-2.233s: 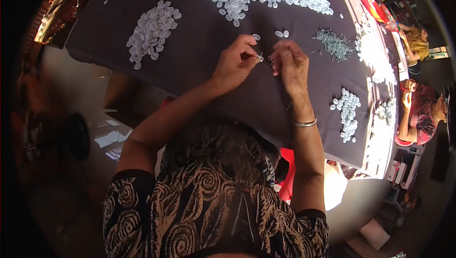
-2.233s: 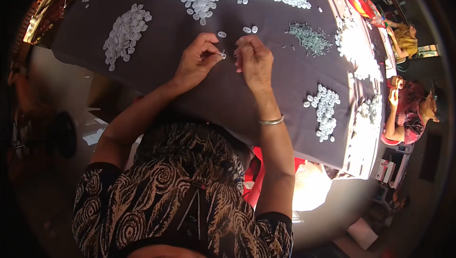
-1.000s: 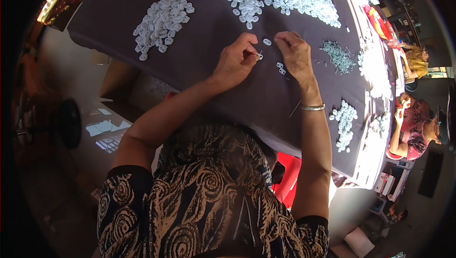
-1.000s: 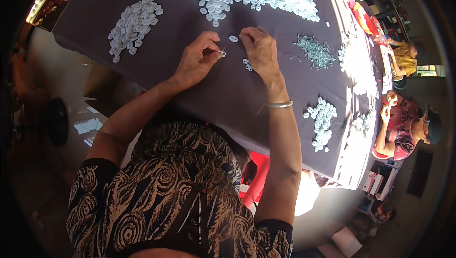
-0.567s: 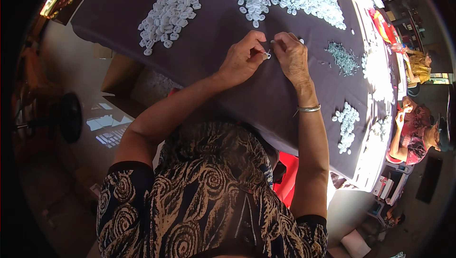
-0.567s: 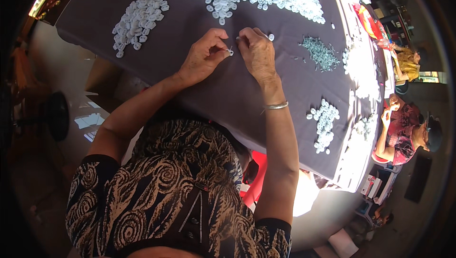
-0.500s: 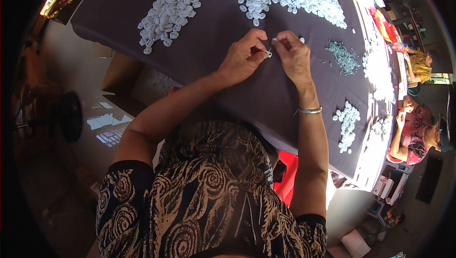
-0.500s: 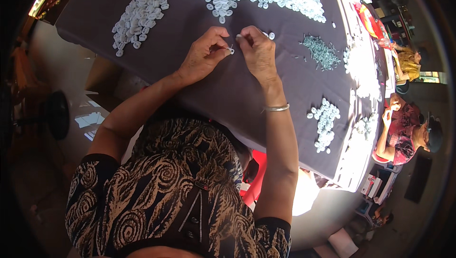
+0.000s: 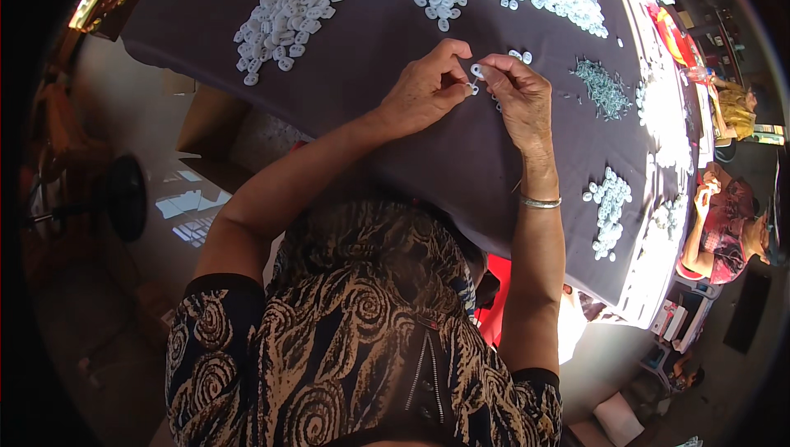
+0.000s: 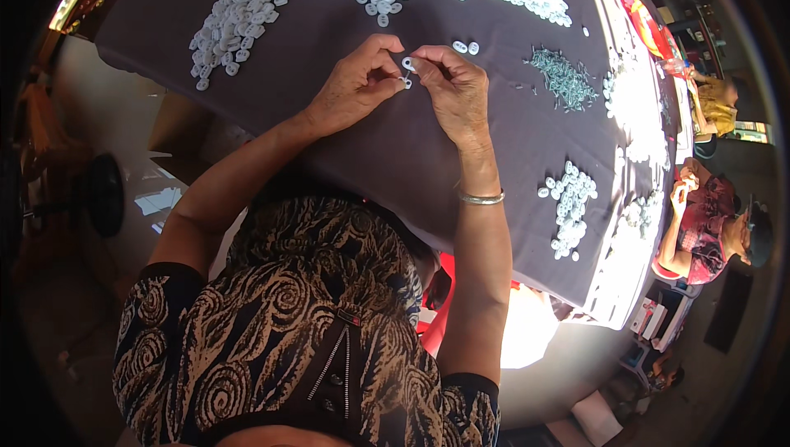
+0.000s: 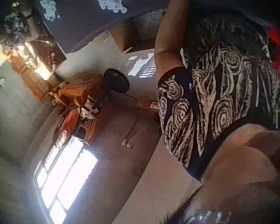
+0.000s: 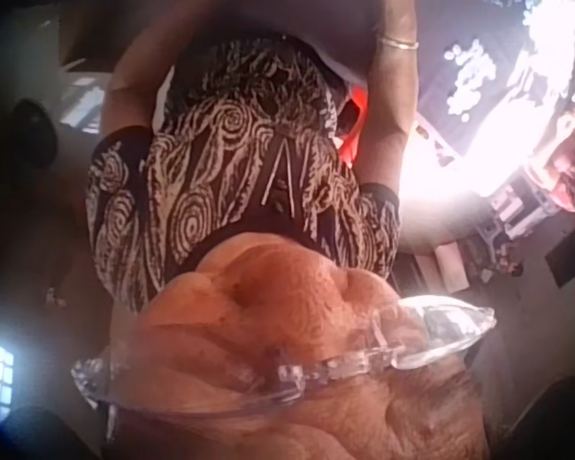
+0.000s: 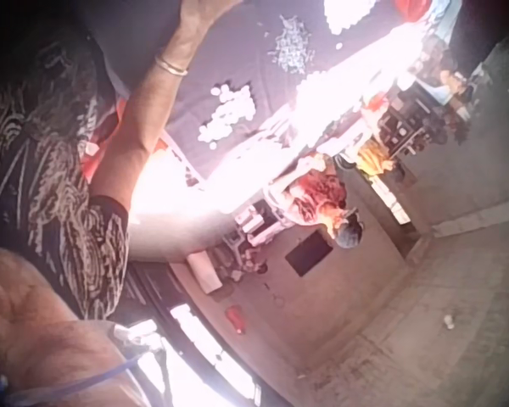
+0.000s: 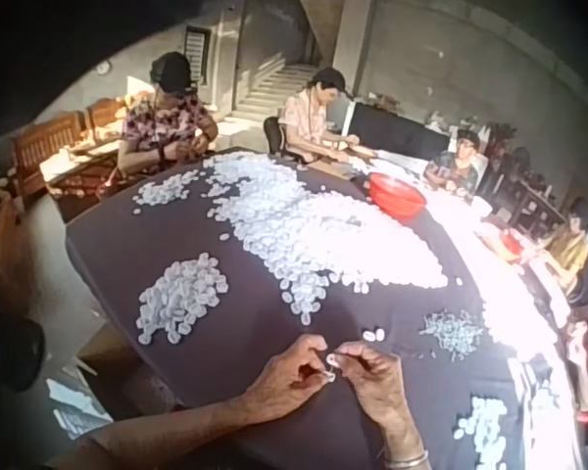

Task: Manually assembling small plastic connectors by inserting pins and beads using a needle tool.

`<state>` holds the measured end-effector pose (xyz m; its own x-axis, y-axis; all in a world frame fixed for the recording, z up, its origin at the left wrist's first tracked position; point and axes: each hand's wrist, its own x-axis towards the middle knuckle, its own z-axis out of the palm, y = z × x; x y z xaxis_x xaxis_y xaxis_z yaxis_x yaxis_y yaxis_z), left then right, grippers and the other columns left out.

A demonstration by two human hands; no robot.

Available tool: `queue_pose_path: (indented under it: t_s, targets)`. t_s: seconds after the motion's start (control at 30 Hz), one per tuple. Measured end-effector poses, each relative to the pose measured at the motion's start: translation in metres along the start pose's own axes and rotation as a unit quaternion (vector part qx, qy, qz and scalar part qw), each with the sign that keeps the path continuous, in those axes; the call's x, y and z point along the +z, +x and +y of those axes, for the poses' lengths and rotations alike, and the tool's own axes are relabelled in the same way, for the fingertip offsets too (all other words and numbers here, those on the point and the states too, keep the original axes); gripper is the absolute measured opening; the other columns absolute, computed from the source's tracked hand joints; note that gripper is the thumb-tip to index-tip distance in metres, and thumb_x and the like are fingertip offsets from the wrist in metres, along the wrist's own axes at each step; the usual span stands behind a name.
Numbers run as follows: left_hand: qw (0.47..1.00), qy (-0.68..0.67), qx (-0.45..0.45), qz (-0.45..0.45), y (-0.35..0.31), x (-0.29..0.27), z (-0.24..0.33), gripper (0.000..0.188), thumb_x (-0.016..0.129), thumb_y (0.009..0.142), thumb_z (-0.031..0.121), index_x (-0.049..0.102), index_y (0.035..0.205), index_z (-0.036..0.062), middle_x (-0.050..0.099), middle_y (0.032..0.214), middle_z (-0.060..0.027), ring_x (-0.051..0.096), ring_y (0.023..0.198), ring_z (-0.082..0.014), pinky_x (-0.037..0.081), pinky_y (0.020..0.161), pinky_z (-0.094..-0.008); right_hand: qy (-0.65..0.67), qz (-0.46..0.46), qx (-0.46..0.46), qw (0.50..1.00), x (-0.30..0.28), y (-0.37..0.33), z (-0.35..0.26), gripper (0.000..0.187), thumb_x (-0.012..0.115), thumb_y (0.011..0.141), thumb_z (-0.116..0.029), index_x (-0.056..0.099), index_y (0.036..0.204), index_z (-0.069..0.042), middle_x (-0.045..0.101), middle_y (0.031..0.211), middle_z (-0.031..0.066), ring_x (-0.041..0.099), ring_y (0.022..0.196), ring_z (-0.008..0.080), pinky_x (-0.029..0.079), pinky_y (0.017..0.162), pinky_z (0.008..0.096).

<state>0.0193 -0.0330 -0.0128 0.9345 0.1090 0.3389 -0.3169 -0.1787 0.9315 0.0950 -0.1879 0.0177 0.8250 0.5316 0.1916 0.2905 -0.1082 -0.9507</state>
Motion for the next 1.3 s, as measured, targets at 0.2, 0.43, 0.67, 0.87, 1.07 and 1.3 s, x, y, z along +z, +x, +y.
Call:
queue_pose_path:
  t_s: [0.2, 0.43, 0.67, 0.87, 1.07, 1.3]
  targets:
    - [1.000, 0.020, -0.017, -0.003, 0.001, 0.000, 0.004, 0.038, 0.064, 0.083, 0.000, 0.046, 0.116, 0.0036, 0.056, 0.079, 0.0015, 0.052, 0.071, -0.0047, 0.044, 0.065, -0.0210, -0.007, 0.001, -0.012, 1.000, 0.000, 0.000, 0.001, 0.009, 0.064, 0.086, -0.003, 0.068, 0.093, -0.001, 0.064, 0.076, -0.0010, 0.053, 0.068, 0.0037, 0.044, 0.062, 0.0197]
    - [1.000, 0.018, -0.008, -0.002, 0.000, -0.001, 0.002, 0.039, 0.063, 0.084, 0.000, 0.045, 0.118, 0.0023, 0.056, 0.078, 0.0014, 0.052, 0.071, -0.0049, 0.044, 0.066, -0.0211, -0.014, -0.007, -0.005, 1.000, 0.001, -0.001, -0.001, 0.009, 0.063, 0.085, -0.002, 0.068, 0.093, -0.001, 0.064, 0.077, -0.0015, 0.053, 0.070, 0.0033, 0.045, 0.063, 0.0192]
    - [1.000, -0.013, -0.022, 0.006, 0.000, -0.002, 0.003, 0.036, 0.063, 0.084, 0.001, 0.046, 0.115, 0.0027, 0.055, 0.077, 0.0012, 0.052, 0.072, -0.0058, 0.044, 0.067, -0.0219, -0.028, -0.032, -0.026, 0.999, 0.001, -0.002, 0.000, 0.005, 0.062, 0.085, 0.001, 0.066, 0.088, -0.001, 0.061, 0.075, -0.0035, 0.051, 0.068, 0.0023, 0.043, 0.062, 0.0189]
    - [1.000, 0.009, 0.000, 0.006, 0.003, -0.004, -0.001, 0.038, 0.063, 0.080, 0.002, 0.044, 0.113, 0.0028, 0.063, 0.079, -0.0058, 0.060, 0.071, -0.0129, 0.049, 0.068, -0.0280, 0.009, -0.073, -0.029, 0.997, 0.000, -0.003, 0.000, 0.006, 0.059, 0.087, 0.001, 0.062, 0.091, -0.002, 0.058, 0.076, -0.0030, 0.051, 0.067, 0.0032, 0.042, 0.061, 0.0182]
    - [0.996, -0.048, -0.065, -0.029, 0.005, -0.011, 0.007, 0.035, 0.063, 0.083, 0.001, 0.047, 0.114, 0.0042, 0.058, 0.078, 0.0006, 0.055, 0.073, -0.0059, 0.043, 0.067, -0.0209, 0.030, -0.122, -0.024, 0.992, -0.005, -0.005, 0.003, 0.023, 0.064, 0.079, 0.011, 0.061, 0.096, -0.003, 0.059, 0.084, -0.0026, 0.053, 0.070, 0.0032, 0.045, 0.063, 0.0181]
    - [0.977, -0.168, -0.105, -0.083, 0.005, -0.016, 0.012, 0.026, 0.063, 0.082, 0.001, 0.053, 0.107, 0.0042, 0.059, 0.075, -0.0001, 0.055, 0.071, -0.0060, 0.043, 0.063, -0.0215, -0.048, -0.126, -0.056, 0.989, -0.006, -0.008, 0.002, 0.027, 0.067, 0.075, 0.013, 0.060, 0.095, -0.003, 0.060, 0.088, -0.0014, 0.057, 0.074, 0.0035, 0.047, 0.063, 0.0171]
